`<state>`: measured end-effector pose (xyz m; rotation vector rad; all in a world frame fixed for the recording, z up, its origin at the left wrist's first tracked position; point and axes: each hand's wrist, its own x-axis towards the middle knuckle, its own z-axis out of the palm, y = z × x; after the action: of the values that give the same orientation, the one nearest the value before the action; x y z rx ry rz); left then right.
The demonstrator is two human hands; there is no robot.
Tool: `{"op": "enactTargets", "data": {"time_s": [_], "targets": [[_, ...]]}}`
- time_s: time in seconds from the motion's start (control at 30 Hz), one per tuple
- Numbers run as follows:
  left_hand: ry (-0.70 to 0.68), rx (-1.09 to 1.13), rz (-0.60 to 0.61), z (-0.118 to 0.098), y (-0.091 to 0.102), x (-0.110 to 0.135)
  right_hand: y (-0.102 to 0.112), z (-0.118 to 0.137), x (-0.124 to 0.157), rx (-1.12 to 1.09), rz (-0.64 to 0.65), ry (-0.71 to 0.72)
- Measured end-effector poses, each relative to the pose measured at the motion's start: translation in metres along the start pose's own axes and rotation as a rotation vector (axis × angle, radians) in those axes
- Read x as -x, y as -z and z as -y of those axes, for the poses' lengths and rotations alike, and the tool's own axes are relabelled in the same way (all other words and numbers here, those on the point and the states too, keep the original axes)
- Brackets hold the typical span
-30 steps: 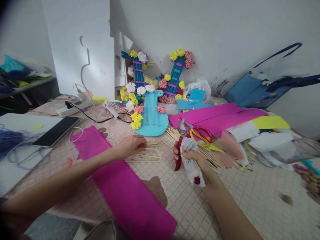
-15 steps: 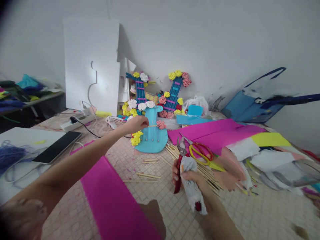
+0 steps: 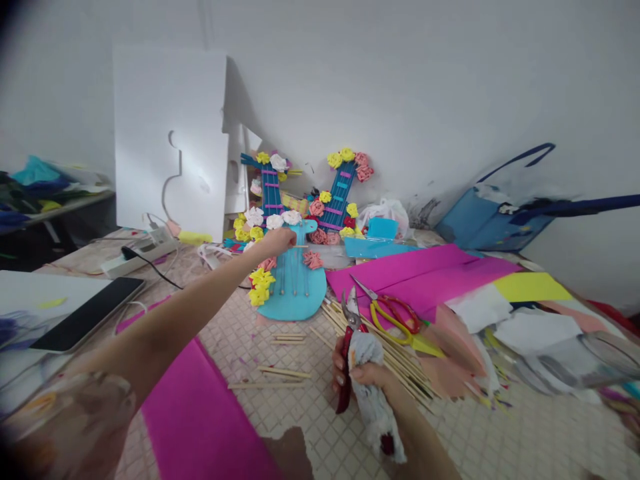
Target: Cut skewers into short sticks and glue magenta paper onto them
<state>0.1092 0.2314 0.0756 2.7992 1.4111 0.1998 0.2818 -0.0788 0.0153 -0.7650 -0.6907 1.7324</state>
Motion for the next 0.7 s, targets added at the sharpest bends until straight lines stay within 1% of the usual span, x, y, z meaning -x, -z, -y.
{"op": "enactTargets", "data": {"time_s": [0.1,0.2,0.3,0.4,0.47,0.57,0.63,0.7], "targets": [[0.003,-0.034,0.044,0.001,-0.002,-0.003,0.006,-0.002,-0.002,0.000,0.048,-0.029],[-0.002,-0.054,0.067,0.001,-0.004,-0.005,0.012,-0.006,-0.005,-0.004,0.080,-0.026],[-0.013,-0.061,0.059,0.000,-0.004,-0.006,0.013,-0.007,-0.006,-0.021,0.094,-0.011],[-0.026,-0.061,0.024,-0.002,0.001,-0.004,0.011,-0.005,-0.007,-0.036,0.092,-0.022],[-0.036,-0.062,-0.012,-0.005,0.006,0.002,0.008,-0.003,-0.006,-0.036,0.082,-0.030],[-0.072,-0.066,-0.069,-0.012,0.012,0.018,-0.001,0.000,-0.003,-0.028,0.045,-0.010],[-0.108,-0.069,-0.077,-0.018,0.012,0.031,-0.011,0.002,0.000,-0.020,0.005,0.008],[-0.142,-0.076,-0.053,-0.024,0.010,0.042,-0.019,0.003,0.005,-0.019,-0.043,0.029]]}}
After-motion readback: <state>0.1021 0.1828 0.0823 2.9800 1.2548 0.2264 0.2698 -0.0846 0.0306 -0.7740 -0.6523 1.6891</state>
